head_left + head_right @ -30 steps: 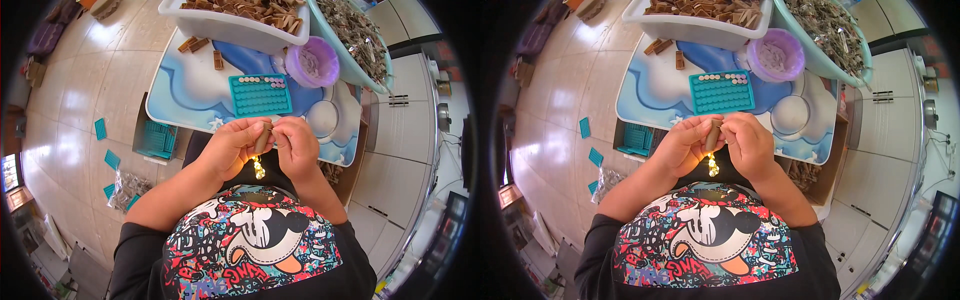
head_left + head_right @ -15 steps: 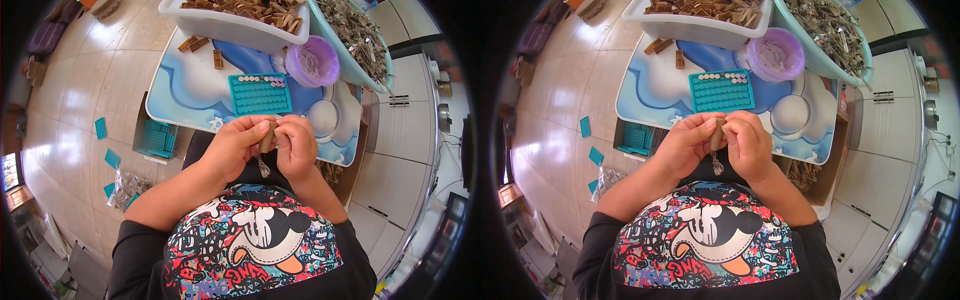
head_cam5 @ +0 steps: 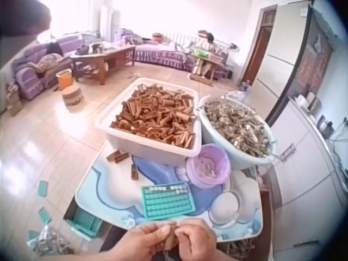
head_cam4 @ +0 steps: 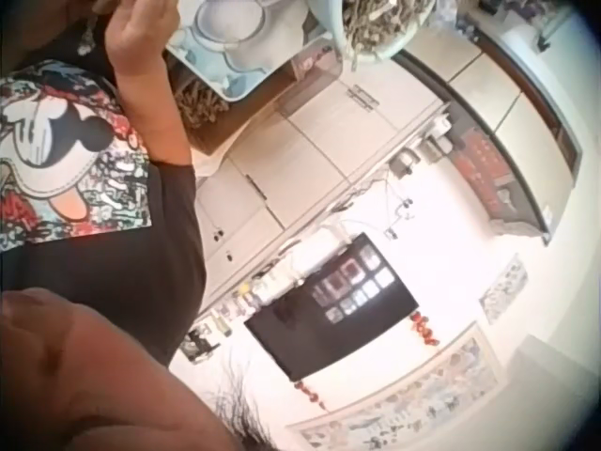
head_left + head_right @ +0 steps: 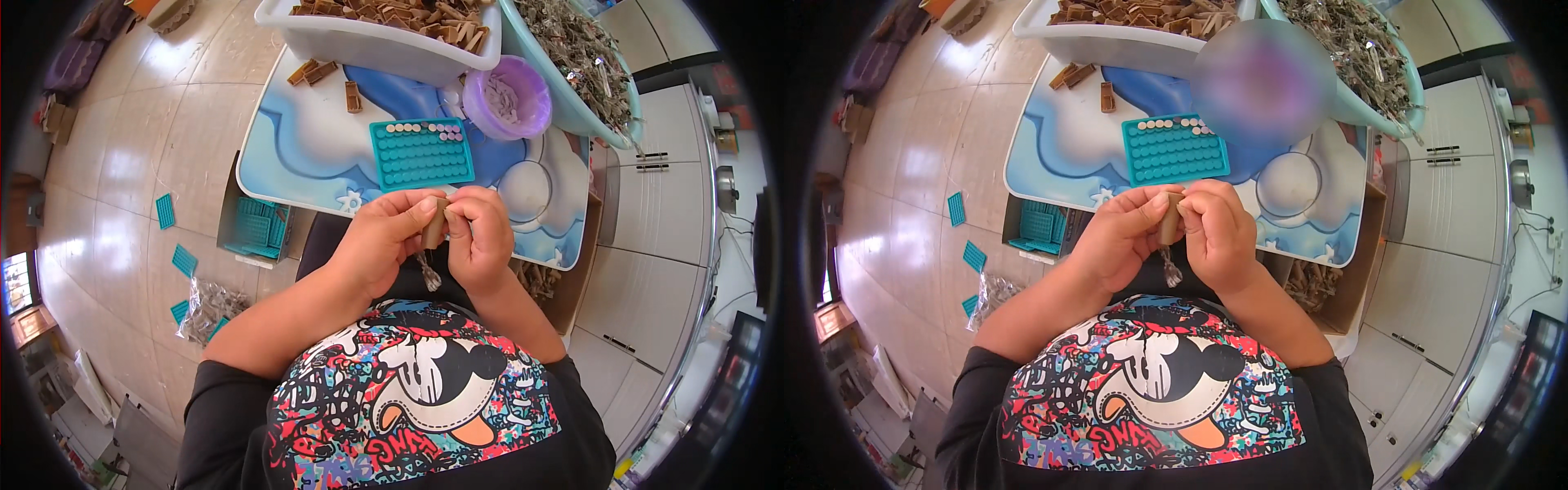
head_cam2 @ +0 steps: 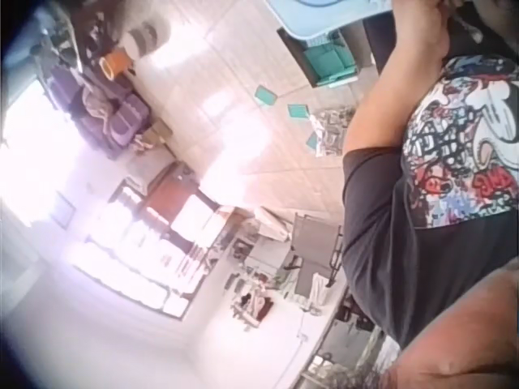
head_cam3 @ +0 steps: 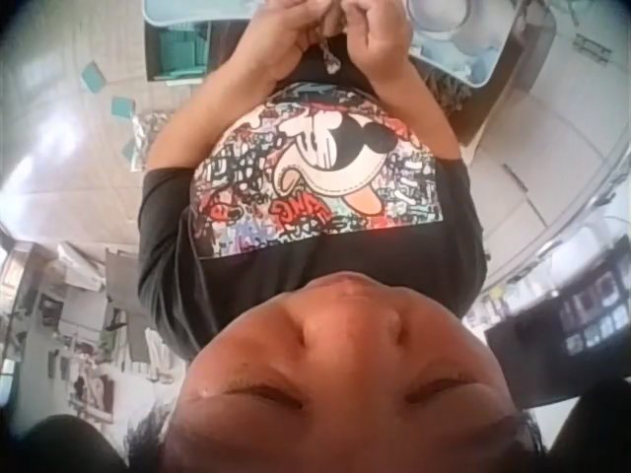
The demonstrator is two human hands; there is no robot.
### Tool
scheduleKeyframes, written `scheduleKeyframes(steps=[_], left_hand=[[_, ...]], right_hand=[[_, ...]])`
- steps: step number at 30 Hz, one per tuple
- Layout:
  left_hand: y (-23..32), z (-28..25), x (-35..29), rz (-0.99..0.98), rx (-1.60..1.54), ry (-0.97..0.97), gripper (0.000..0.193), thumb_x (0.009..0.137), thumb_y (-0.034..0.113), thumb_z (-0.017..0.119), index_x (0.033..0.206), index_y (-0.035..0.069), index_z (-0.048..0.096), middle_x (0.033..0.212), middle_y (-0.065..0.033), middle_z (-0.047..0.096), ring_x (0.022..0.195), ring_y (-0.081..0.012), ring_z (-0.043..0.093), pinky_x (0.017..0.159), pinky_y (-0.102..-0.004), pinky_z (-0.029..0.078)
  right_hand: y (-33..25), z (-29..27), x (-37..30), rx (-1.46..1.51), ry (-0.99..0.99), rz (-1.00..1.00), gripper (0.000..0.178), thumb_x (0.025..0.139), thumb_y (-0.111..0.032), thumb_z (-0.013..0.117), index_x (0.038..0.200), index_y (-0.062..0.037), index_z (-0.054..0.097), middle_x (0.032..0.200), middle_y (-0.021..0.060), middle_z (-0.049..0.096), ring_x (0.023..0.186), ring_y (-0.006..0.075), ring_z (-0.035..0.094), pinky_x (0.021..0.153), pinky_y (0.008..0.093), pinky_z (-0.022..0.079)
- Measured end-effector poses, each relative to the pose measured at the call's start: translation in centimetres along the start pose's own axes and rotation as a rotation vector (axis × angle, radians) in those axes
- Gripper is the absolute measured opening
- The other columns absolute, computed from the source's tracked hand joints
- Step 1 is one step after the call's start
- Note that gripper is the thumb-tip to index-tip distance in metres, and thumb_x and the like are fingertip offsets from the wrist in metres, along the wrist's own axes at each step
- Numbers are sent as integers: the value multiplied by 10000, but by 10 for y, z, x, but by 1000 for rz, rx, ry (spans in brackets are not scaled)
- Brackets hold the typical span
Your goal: The person assembles small plastic housings by hand, inserting metal pins and wires into them.
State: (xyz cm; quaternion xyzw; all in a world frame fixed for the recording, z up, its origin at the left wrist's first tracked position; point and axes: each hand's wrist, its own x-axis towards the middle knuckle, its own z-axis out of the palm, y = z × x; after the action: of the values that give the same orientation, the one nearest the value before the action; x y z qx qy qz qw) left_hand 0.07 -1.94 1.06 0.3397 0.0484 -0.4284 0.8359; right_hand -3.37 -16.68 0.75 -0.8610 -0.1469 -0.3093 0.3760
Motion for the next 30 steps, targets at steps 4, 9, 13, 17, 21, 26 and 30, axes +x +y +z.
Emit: scheduleKeyframes(steps=[4, 9, 13, 17, 21, 26, 30], left_hand=[[3, -2, -1, 39, 15, -27, 292, 926, 222, 509, 1098, -7, 564, 794, 6, 562, 709, -82, 514, 683, -237, 436], [3, 7, -3, -4, 46, 65, 272, 917, 220, 531, 1072, 3, 586, 797, 10, 576, 696, -73, 504, 664, -226, 423], [-1, -8, 1, 19, 67, -12, 238, 909, 210, 551, 1026, 12, 611, 849, -3, 605, 712, -66, 515, 658, -218, 417], [1, -8, 1, 49, 54, 45, 215, 896, 177, 568, 1031, 12, 594, 910, -27, 618, 764, -79, 542, 698, -221, 432], [2, -3, 1, 299, 177, 125, 257, 875, 61, 567, 1117, -3, 512, 1030, -73, 609, 908, -126, 576, 819, -263, 455], [1, -1, -4, 543, 403, -25, 281, 887, 6, 528, 1165, -5, 486, 1138, -96, 582, 1035, -152, 560, 909, -281, 437], [4, -5, -6, 449, 402, -15, 260, 893, 69, 544, 1133, -30, 527, 1140, -118, 591, 1028, -175, 574, 887, -289, 452]], right_hand=[[-2, -2, 3, 73, -25, 57, 64, 828, -17, 591, 861, -5, 538, 864, 148, 587, 706, 266, 594, 589, 309, 489], [-3, -4, 1, 84, -10, 74, 58, 834, -23, 583, 859, -6, 534, 881, 143, 584, 734, 263, 594, 620, 308, 487], [-1, 0, 0, 82, -41, 46, 58, 836, -26, 579, 861, -7, 531, 892, 144, 579, 747, 271, 593, 634, 312, 485], [7, -2, 4, 135, -88, 142, 80, 868, -67, 563, 904, 1, 541, 904, 131, 593, 747, 231, 600, 703, 302, 482], [-9, -8, -8, 590, 3, 639, 165, 901, -112, 544, 1009, 12, 554, 958, 107, 610, 806, 164, 597, 759, 287, 475], [-9, -18, -9, 624, -133, 743, 254, 862, -89, 602, 1092, 12, 564, 968, 86, 626, 853, 132, 584, 765, 265, 469], [-13, -23, -3, 292, -98, 508, 239, 801, -69, 665, 1017, 8, 597, 901, 76, 629, 806, 133, 586, 731, 261, 471]])
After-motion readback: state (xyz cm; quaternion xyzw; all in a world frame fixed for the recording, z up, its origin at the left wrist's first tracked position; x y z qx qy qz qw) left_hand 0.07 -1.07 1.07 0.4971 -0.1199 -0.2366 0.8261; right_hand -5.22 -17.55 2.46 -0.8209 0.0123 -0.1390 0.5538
